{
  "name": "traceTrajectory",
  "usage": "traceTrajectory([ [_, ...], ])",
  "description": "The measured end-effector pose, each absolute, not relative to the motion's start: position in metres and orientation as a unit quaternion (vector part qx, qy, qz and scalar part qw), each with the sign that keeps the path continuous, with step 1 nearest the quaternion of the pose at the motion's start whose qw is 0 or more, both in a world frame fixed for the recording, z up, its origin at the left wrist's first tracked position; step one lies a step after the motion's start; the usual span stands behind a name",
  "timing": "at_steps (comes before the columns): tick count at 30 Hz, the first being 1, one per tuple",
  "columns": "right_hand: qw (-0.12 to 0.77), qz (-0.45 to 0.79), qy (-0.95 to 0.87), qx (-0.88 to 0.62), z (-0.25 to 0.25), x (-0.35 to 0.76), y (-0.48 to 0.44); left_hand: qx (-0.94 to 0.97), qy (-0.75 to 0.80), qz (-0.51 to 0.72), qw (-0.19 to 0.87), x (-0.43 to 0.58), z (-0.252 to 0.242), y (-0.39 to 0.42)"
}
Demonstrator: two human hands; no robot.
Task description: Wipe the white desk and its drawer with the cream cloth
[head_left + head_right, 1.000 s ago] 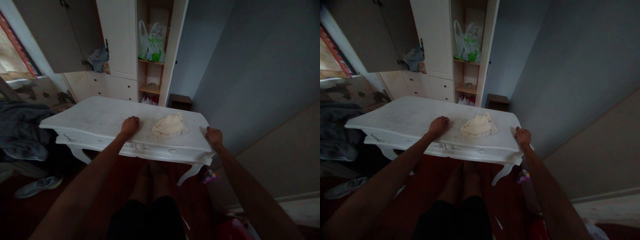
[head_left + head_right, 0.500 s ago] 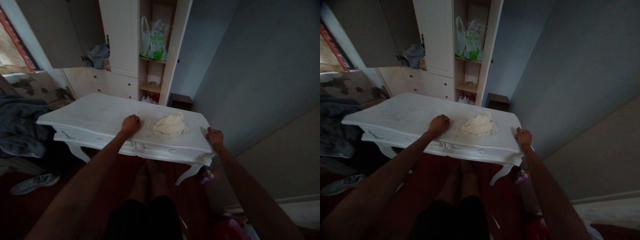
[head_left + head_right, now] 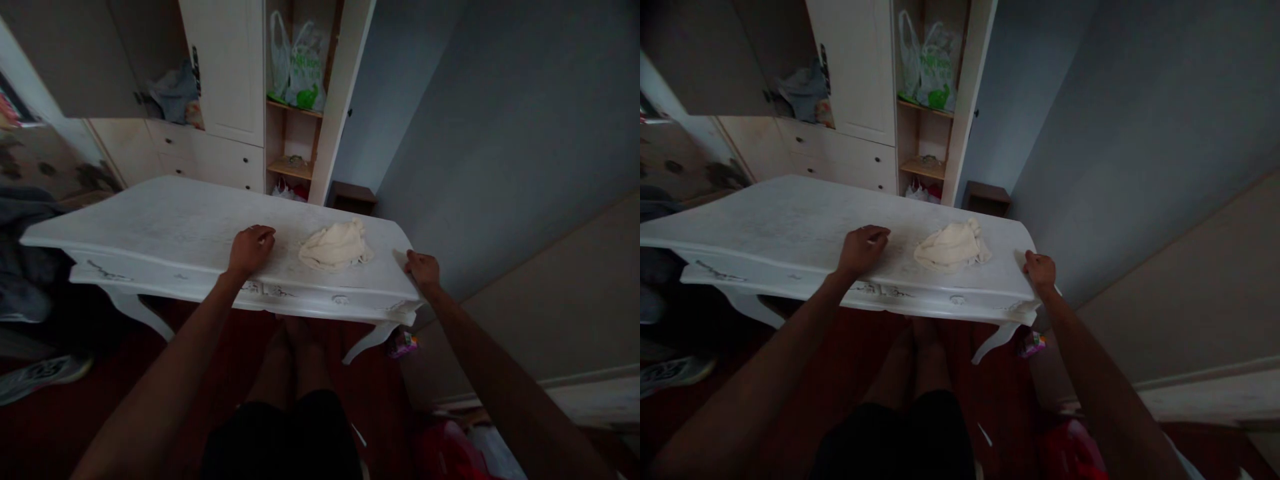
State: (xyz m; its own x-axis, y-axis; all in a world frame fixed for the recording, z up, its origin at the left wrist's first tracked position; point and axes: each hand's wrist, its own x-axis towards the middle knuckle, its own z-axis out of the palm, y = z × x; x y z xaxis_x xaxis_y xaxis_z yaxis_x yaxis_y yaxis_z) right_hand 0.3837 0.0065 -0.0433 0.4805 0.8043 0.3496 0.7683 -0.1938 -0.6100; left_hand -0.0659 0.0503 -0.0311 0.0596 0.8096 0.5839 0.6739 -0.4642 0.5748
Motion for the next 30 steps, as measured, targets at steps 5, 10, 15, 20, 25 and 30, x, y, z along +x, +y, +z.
traceTrajectory([
  [5, 0.381, 0.027, -0.514, -0.768, -0.043, 0.381, 0.004, 0.541, 0.507, 0.655, 0.146, -0.021, -0.055, -0.018],
  [10, 0.385, 0.030, -0.526, -0.758, -0.043, 0.380, 0.003, 0.622, 0.423, 0.567, 0.336, 0.025, -0.089, -0.072],
  [15, 0.389, 0.026, -0.514, -0.764, -0.044, 0.381, 0.005, 0.509, 0.445, 0.412, 0.610, 0.053, -0.111, -0.071],
  [20, 0.393, 0.033, -0.508, -0.766, -0.043, 0.381, 0.007, 0.377, 0.445, 0.273, 0.765, 0.067, -0.127, -0.058],
  [25, 0.398, 0.033, -0.504, -0.766, -0.042, 0.380, 0.007, 0.239, 0.364, 0.237, 0.869, 0.081, -0.127, -0.051],
  [30, 0.393, 0.032, -0.505, -0.768, -0.042, 0.381, 0.008, 0.146, 0.331, 0.267, 0.893, 0.094, -0.122, -0.042],
])
